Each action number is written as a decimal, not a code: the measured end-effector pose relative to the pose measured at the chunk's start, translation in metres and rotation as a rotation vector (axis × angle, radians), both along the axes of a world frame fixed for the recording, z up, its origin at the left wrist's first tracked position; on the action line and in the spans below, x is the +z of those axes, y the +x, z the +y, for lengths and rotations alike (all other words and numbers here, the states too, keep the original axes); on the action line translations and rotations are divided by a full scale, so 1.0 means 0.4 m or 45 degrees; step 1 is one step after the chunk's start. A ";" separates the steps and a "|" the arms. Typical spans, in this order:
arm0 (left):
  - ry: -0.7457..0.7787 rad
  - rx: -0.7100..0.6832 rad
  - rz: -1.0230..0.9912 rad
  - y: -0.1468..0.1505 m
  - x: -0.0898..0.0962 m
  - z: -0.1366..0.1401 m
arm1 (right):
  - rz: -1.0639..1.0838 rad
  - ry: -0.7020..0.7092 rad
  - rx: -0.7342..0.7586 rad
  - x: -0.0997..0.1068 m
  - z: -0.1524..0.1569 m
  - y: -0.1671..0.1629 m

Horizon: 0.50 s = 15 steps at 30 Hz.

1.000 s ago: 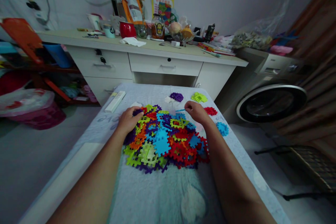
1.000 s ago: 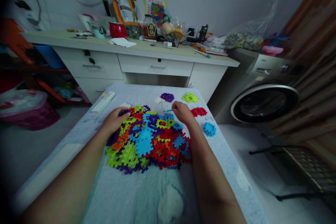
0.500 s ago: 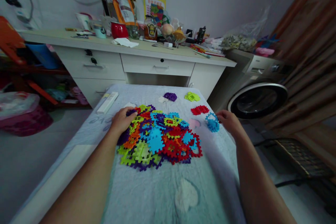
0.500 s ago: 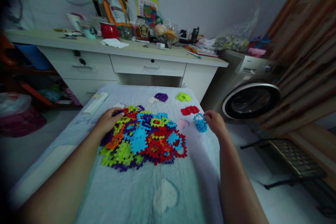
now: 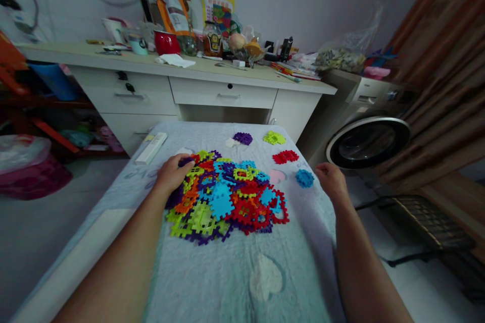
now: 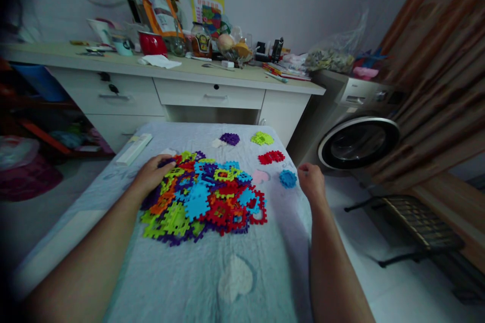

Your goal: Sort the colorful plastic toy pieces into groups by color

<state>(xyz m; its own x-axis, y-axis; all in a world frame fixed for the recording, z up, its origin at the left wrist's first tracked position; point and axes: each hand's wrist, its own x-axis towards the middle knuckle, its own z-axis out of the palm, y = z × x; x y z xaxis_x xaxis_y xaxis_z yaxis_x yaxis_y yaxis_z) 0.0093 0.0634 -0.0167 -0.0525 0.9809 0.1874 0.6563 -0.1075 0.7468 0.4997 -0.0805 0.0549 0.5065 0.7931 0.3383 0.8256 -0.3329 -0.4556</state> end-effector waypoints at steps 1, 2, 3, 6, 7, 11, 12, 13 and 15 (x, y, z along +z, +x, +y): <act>0.001 0.001 -0.004 0.000 0.000 0.000 | 0.003 0.044 0.015 0.003 0.001 -0.013; 0.000 0.001 -0.007 0.001 0.000 0.000 | 0.011 0.094 0.042 0.005 0.002 -0.029; -0.001 0.001 -0.009 0.001 0.000 0.000 | 0.021 0.147 0.085 0.007 0.003 -0.048; -0.007 0.001 -0.005 0.002 0.001 -0.001 | 0.075 0.241 0.321 0.007 0.010 -0.122; -0.010 0.002 -0.002 0.002 0.002 -0.001 | 0.091 0.231 0.417 0.003 0.014 -0.148; -0.017 0.005 0.014 0.002 0.003 -0.001 | 0.082 0.085 0.708 -0.031 0.026 -0.238; -0.017 0.006 0.019 0.002 0.004 -0.002 | 0.068 0.055 0.754 -0.043 0.028 -0.253; -0.017 0.007 0.023 0.002 0.004 -0.002 | 0.053 0.033 0.794 -0.053 0.030 -0.265; -0.018 0.010 0.029 0.004 0.005 -0.004 | 0.025 0.012 0.855 -0.072 0.031 -0.282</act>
<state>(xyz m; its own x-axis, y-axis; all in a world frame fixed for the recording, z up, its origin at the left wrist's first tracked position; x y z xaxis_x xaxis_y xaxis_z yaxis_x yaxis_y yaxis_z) 0.0108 0.0619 -0.0146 -0.0561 0.9830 0.1749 0.6737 -0.0920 0.7333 0.3868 -0.0680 0.0260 -0.0895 0.9352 0.3426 0.8435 0.2541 -0.4733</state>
